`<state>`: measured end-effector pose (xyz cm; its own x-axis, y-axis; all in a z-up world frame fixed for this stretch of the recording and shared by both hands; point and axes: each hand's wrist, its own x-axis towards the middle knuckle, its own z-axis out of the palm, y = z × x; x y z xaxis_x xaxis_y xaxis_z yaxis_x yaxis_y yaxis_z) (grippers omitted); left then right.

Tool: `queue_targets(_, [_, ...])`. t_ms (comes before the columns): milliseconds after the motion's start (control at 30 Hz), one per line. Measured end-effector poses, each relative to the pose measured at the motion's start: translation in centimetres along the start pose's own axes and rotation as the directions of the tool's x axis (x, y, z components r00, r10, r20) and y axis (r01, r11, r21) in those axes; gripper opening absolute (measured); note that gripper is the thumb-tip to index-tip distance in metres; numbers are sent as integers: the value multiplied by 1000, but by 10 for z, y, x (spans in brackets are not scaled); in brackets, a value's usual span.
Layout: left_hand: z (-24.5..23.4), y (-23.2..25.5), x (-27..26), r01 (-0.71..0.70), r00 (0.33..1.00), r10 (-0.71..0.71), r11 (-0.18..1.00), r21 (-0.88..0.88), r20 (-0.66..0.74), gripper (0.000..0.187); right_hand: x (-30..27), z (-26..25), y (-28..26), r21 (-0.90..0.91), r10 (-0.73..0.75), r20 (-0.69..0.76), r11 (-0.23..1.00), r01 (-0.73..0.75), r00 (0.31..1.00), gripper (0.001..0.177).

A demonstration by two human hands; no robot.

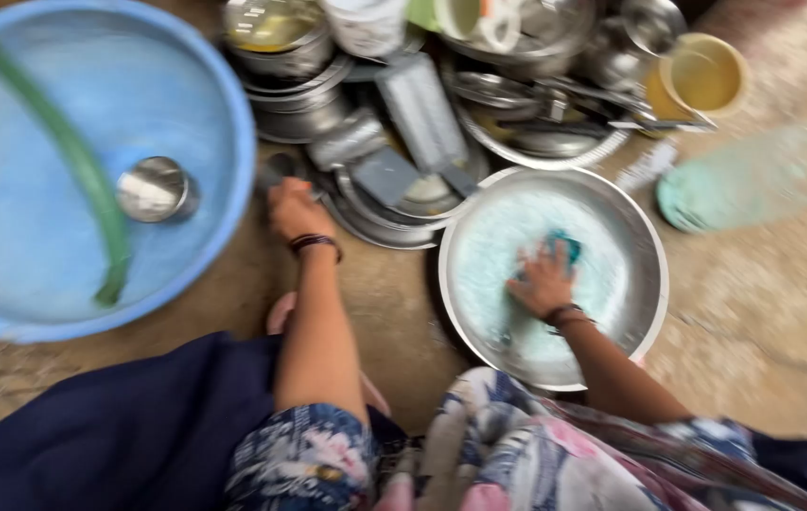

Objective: Washing and scrubbing various metal dishes in a soapy water basin on the floor.

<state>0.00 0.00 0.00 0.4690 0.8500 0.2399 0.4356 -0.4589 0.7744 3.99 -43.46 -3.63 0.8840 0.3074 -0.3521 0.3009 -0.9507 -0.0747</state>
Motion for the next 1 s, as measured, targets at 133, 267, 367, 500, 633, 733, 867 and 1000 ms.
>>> queue_targets(133, [-42, 68, -26, -62, 996, 56, 995, -83, -75, 3, 0, 28, 24, 56, -124, -98, 990, 130, 987, 78])
queue_targets(267, [-13, 78, -24, -150, 986, 124, 946, -286, -108, 20, -38, -35, 5, 394, -85, -287, 897, 199, 954, 78])
queue_targets(367, [11, 117, -32, 47, 989, 44, 814, -579, 141, 19, -48, -42, 5, 312, -66, -225, 940, 136, 972, 77])
queue_targets(500, [84, 134, -97, 476, 805, 158, 402, -782, 571, 46, -24, -15, 39, 759, 76, -209, 641, 113, 975, 28])
queue_targets(633, [87, 154, -161, 256, 713, 360, 664, -702, 601, 69, -7, -37, 74, 992, 345, 52, 91, -89, 937, 26])
queue_targets(733, [92, 159, -191, -46, 582, 525, 784, -620, 621, 80, 5, -45, 95, 928, 371, -329, -41, 370, 868, 20])
queue_targets(867, [83, 184, -202, -53, 364, 449, 885, -463, 816, 93, -17, -106, 30, 996, 466, -87, 24, 85, 881, 24])
queue_targets(1000, [118, 159, -212, -119, 197, 459, 888, -443, 866, 92, -22, -107, 4, 831, 207, 81, 526, -180, 975, 47])
